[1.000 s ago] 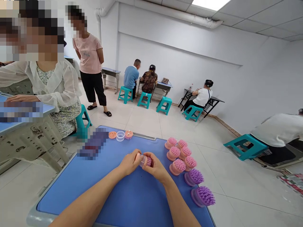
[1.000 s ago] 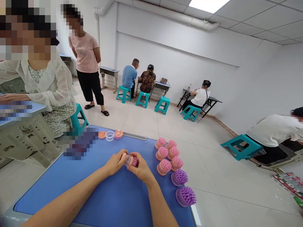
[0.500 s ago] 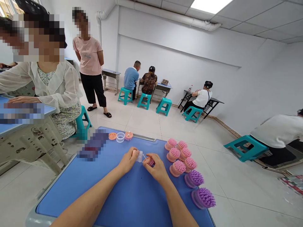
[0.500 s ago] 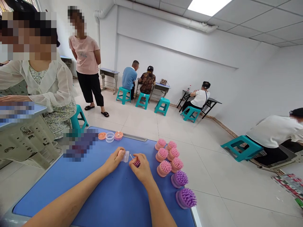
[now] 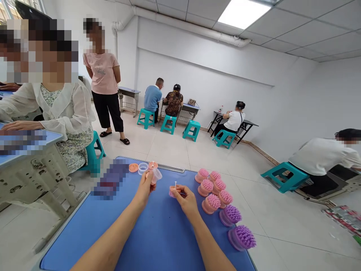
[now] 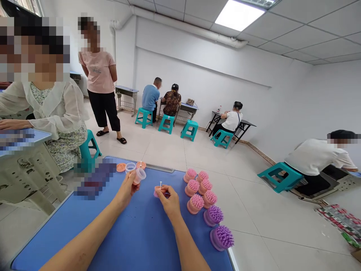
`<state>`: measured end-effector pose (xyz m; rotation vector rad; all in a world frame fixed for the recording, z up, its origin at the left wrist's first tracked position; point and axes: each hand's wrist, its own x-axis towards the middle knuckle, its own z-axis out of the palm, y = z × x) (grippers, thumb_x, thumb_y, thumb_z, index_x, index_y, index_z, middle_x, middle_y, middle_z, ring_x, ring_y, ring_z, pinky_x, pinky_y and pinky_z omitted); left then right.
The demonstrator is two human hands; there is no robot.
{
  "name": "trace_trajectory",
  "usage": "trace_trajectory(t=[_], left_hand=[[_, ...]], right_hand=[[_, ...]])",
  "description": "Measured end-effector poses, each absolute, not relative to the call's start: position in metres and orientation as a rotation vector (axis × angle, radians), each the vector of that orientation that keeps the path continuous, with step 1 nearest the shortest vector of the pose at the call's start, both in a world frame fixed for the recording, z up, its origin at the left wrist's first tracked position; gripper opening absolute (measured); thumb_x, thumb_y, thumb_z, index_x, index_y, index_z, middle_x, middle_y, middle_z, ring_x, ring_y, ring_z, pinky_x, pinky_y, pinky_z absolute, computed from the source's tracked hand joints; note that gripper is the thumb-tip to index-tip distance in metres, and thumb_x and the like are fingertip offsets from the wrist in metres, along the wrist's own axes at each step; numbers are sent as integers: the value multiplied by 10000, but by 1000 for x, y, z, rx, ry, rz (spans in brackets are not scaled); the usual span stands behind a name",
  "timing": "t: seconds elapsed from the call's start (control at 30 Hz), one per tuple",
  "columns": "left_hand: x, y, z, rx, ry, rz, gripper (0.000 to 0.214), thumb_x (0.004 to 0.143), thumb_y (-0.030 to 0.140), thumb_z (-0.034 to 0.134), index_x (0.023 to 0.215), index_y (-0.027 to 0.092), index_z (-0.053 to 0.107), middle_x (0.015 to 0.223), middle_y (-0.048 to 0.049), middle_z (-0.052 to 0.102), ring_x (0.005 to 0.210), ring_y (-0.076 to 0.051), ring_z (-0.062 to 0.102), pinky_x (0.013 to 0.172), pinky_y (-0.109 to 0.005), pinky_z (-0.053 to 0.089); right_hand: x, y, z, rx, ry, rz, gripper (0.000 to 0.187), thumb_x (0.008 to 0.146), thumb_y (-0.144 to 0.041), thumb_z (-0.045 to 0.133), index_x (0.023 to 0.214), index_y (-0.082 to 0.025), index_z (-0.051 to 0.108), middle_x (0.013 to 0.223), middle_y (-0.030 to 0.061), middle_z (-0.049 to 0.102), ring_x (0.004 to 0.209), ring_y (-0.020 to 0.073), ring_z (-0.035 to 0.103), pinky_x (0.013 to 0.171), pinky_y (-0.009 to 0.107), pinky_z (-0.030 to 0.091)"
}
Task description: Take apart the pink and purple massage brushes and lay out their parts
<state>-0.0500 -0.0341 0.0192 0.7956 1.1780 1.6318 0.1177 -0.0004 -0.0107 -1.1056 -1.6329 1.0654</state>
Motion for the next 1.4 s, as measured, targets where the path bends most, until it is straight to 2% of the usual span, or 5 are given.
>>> trace_trajectory(t=[0.43, 0.67, 0.83, 1.0, 1.4], left_hand=[[-79, -38, 37, 662, 986, 1894, 414, 628, 425, 670, 924, 206, 478, 838, 24, 561, 686, -94, 566, 667, -240, 481], [-77, -37, 34, 758, 1088, 1778, 526, 629, 490, 657, 1034, 196, 494, 879, -17, 599, 716, -131, 595, 687, -280, 492], [-66, -36, 31, 983, 1222, 1602, 503, 661, 486, 615, 1056, 185, 536, 880, -23, 616, 758, -153, 578, 675, -266, 472], [-37, -39, 16, 1283, 1302, 1334, 466, 643, 367, 642, 1062, 175, 571, 742, 4, 613, 629, -138, 531, 608, -264, 433], [-29, -40, -8, 1662, 1381, 937, 548, 696, 311, 580, 1217, 167, 484, 971, -83, 646, 749, -193, 590, 685, -305, 467]], right_hand=[[16, 24, -6, -999, -1722, 892, 161, 651, -211, 623, 568, -221, 486, 886, 51, 586, 957, 216, 516, 877, 378, 401], [27, 22, -3, -1019, -1649, 923, 128, 662, -281, 632, 759, -224, 572, 1070, 76, 551, 1125, 241, 427, 968, 398, 329], [61, 17, 14, -1035, -1556, 1159, 322, 741, -515, 526, 852, -215, 553, 858, 41, 605, 734, 175, 586, 687, 327, 479], [104, -1, 13, -1035, -1480, 1506, 571, 719, -709, 395, 863, -178, 545, 601, -14, 544, 402, 89, 490, 353, 206, 359], [130, 2, 1, -1125, -1429, 1757, 448, 671, -609, 559, 736, -168, 511, 505, -65, 498, 368, 56, 443, 334, 165, 337]])
